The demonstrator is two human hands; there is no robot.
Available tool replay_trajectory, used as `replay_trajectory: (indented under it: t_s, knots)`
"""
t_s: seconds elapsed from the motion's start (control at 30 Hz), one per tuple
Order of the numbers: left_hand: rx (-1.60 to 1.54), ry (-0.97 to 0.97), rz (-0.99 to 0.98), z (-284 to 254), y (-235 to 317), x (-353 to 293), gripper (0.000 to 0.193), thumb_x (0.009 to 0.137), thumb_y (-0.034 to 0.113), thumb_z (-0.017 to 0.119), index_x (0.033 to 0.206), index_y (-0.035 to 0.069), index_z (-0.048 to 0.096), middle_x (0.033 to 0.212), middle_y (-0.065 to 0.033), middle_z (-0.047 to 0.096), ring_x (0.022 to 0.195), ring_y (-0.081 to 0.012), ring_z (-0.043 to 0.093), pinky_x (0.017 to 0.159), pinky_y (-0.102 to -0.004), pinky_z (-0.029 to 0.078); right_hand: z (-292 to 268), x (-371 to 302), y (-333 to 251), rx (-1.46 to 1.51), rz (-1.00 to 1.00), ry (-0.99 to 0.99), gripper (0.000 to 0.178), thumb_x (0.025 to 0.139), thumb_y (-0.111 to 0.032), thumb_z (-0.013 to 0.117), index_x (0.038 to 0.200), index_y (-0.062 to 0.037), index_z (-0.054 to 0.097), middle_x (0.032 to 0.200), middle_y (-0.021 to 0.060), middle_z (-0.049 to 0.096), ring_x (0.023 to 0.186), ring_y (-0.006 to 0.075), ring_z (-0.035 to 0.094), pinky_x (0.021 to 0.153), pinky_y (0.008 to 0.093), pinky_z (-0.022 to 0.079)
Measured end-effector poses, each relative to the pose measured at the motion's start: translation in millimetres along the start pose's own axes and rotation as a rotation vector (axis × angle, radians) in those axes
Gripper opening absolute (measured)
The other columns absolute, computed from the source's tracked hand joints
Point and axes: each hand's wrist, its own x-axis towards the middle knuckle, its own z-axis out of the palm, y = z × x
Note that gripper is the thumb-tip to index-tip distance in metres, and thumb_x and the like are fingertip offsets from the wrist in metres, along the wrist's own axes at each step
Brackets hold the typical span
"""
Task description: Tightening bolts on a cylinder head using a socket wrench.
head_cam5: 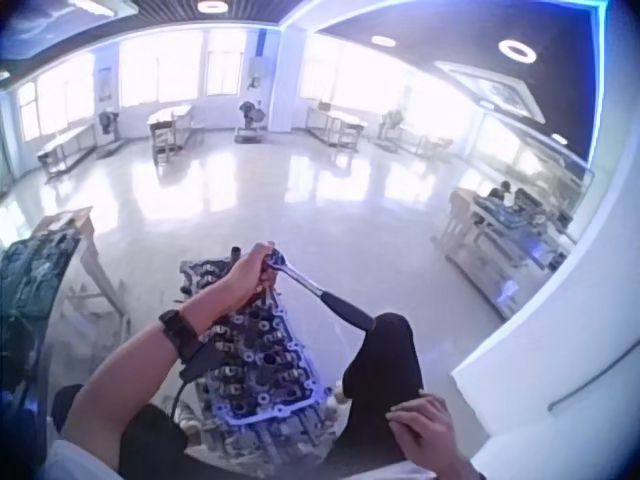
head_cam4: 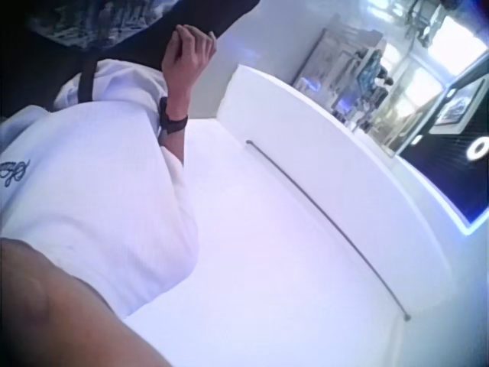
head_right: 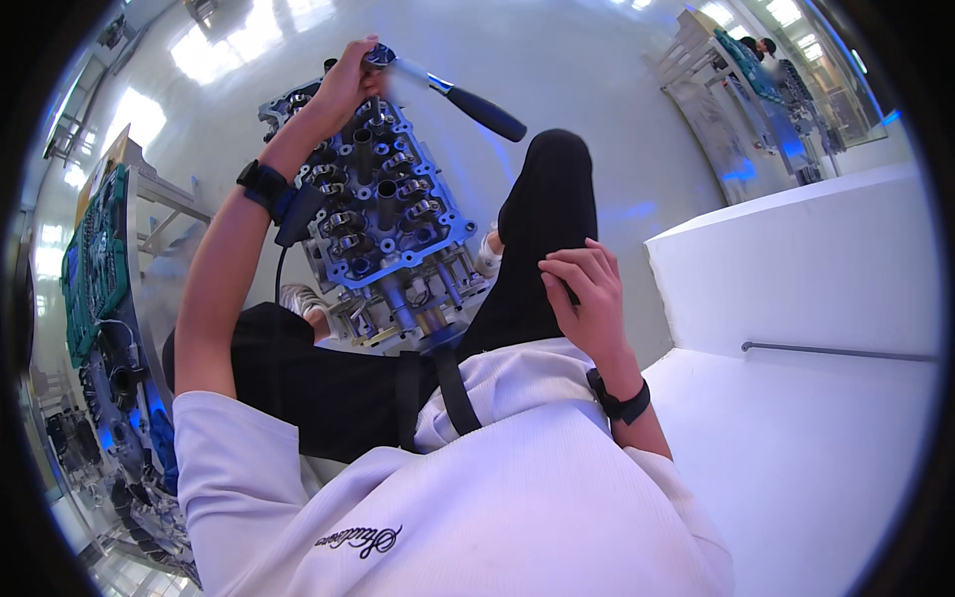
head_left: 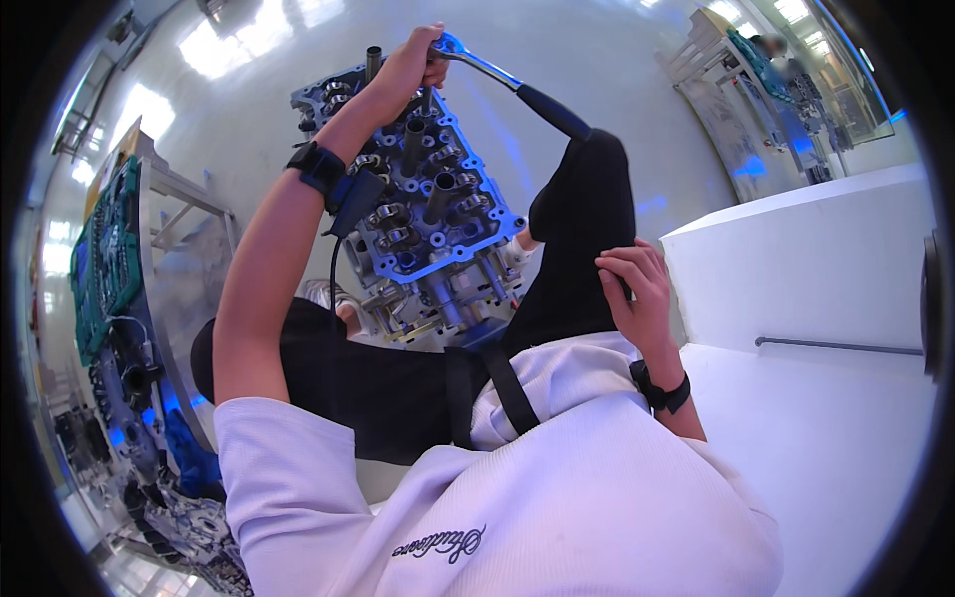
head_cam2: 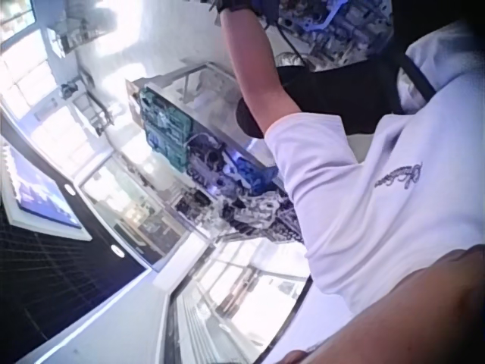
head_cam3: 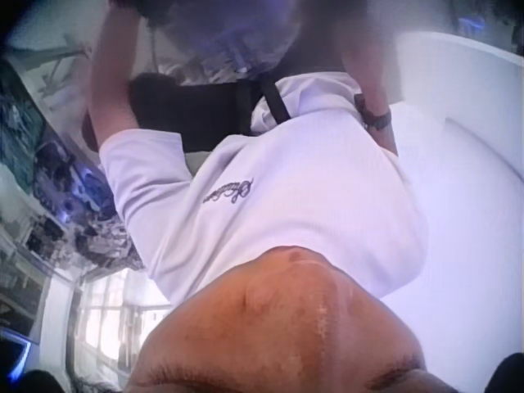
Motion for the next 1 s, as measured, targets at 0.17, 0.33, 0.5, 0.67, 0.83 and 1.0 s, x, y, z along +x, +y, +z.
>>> replay_trajectory:
  t_s: [0.17,0.33,0.5,0.67,0.83,1.0]
  knots:
    - [-0.044,0.082,0.062,10.9,-1.8,-3.2,0.038,0.097,0.038,0.036,0.068,0.013,0.030,0.058,0.0024,0.027,0.054,-0.0128,0.031,0.064,-0.0293,0.035,-3.2,22.7,0.2,0.069,-0.092,0.065,0.014,0.079,-0.003,0.066,0.093,-0.0065,0.065,0.093,0.0054,0.065,0.089,0.0234,0.061,0.096,0.0443,0.041]
    - [-0.033,0.156,0.024,15.7,3.8,-3.4,0.045,0.094,0.043,0.037,0.063,0.011,0.033,0.054,0.0011,0.031,0.052,-0.0120,0.032,0.059,-0.0292,0.035,1.3,71.4,-3.0,0.108,-0.178,0.126,0.015,0.079,-0.003,0.066,0.094,-0.0068,0.065,0.092,0.0054,0.065,0.088,0.0245,0.061,0.095,0.0450,0.041]
    - [-0.054,0.153,-0.024,17.1,2.7,-2.4,0.039,0.095,0.043,0.036,0.070,0.013,0.032,0.055,0.0018,0.029,0.054,-0.0132,0.032,0.063,-0.0301,0.035,19.5,108.9,7.4,0.115,-0.170,0.165,0.023,0.079,-0.005,0.068,0.102,-0.0078,0.065,0.098,0.0084,0.061,0.093,0.0271,0.058,0.091,0.0433,0.043]
    - [-0.062,0.055,-0.030,-0.6,-5.9,0.9,0.038,0.096,0.041,0.034,0.071,0.012,0.035,0.055,0.0013,0.030,0.054,-0.0121,0.032,0.063,-0.0298,0.036,35.9,150.1,24.3,0.045,-0.023,0.241,0.027,0.077,-0.010,0.070,0.103,-0.0079,0.064,0.096,0.0106,0.055,0.092,0.0296,0.054,0.081,0.0430,0.044]
    - [-0.133,0.142,-0.181,-6.3,-5.7,-7.9,0.040,0.095,0.043,0.037,0.075,0.010,0.048,0.068,0.0007,0.045,0.061,-0.0112,0.038,0.065,-0.0284,0.035,45.5,201.0,33.3,-0.022,-0.155,0.214,0.026,0.079,-0.019,0.072,0.103,-0.0101,0.065,0.089,0.0088,0.060,0.080,0.0256,0.058,0.068,0.0355,0.047]
    - [-0.145,0.318,-0.325,10.7,17.8,-14.7,0.043,0.096,0.045,0.037,0.075,0.009,0.048,0.077,-0.0002,0.047,0.072,-0.0112,0.041,0.069,-0.0292,0.034,53.3,218.7,47.0,0.175,-0.118,-0.023,0.028,0.076,-0.029,0.076,0.097,-0.0136,0.066,0.062,0.0002,0.056,0.049,0.0173,0.053,0.047,0.0309,0.041]
